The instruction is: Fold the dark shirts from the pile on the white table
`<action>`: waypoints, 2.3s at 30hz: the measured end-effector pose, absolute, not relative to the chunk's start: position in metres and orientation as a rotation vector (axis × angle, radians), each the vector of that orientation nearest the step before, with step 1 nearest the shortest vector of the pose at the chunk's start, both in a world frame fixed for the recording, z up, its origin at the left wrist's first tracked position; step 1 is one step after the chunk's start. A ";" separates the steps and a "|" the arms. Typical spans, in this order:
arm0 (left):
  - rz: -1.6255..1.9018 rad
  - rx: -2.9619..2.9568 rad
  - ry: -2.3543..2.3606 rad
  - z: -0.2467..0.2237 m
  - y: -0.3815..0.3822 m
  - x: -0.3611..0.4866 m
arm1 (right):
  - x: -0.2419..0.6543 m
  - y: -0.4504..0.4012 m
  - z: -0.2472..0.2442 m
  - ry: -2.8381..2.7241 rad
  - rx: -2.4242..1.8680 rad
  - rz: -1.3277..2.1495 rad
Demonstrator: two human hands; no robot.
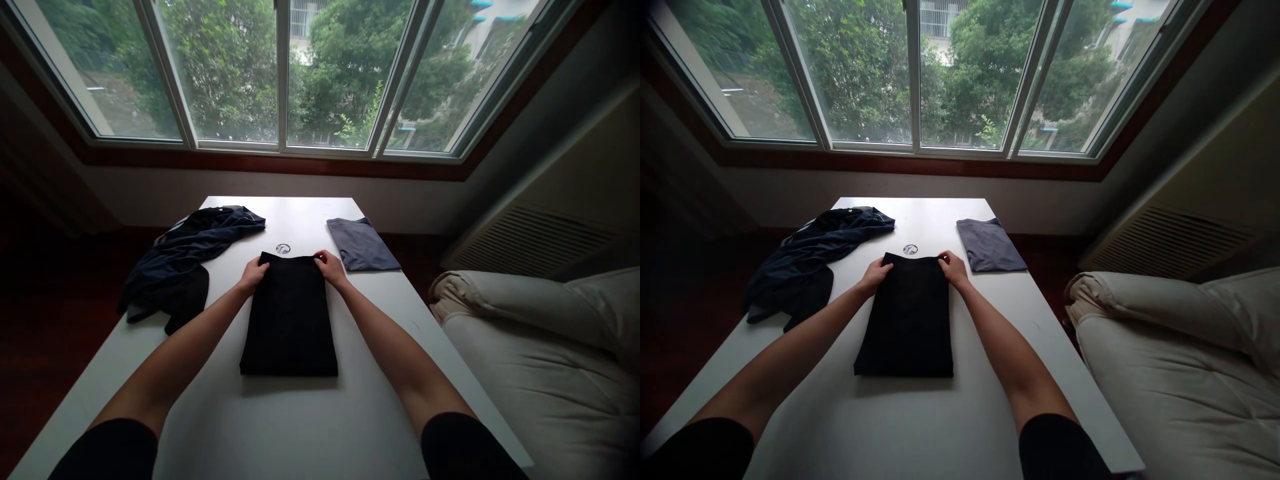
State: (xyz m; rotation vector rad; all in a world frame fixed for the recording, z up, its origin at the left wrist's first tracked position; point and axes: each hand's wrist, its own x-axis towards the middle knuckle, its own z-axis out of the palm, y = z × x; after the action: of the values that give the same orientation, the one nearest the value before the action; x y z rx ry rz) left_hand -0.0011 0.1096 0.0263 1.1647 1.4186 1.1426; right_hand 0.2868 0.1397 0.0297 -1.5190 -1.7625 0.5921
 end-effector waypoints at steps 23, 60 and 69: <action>0.563 2.473 1.580 0.011 0.099 0.022 | 0.235 0.096 0.016 -2.193 -1.453 0.227; 0.406 2.484 1.710 -0.004 0.095 0.011 | 0.300 0.205 0.002 -1.975 -1.554 0.700; 0.357 2.540 1.699 -0.002 0.083 0.002 | 0.308 0.209 0.021 -1.902 -1.307 1.175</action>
State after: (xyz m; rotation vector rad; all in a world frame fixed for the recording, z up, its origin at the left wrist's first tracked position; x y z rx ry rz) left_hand 0.0022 0.0834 -0.0017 2.5399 1.6994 0.3571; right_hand 0.3084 0.2087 0.0214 -1.3071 -1.9017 1.1745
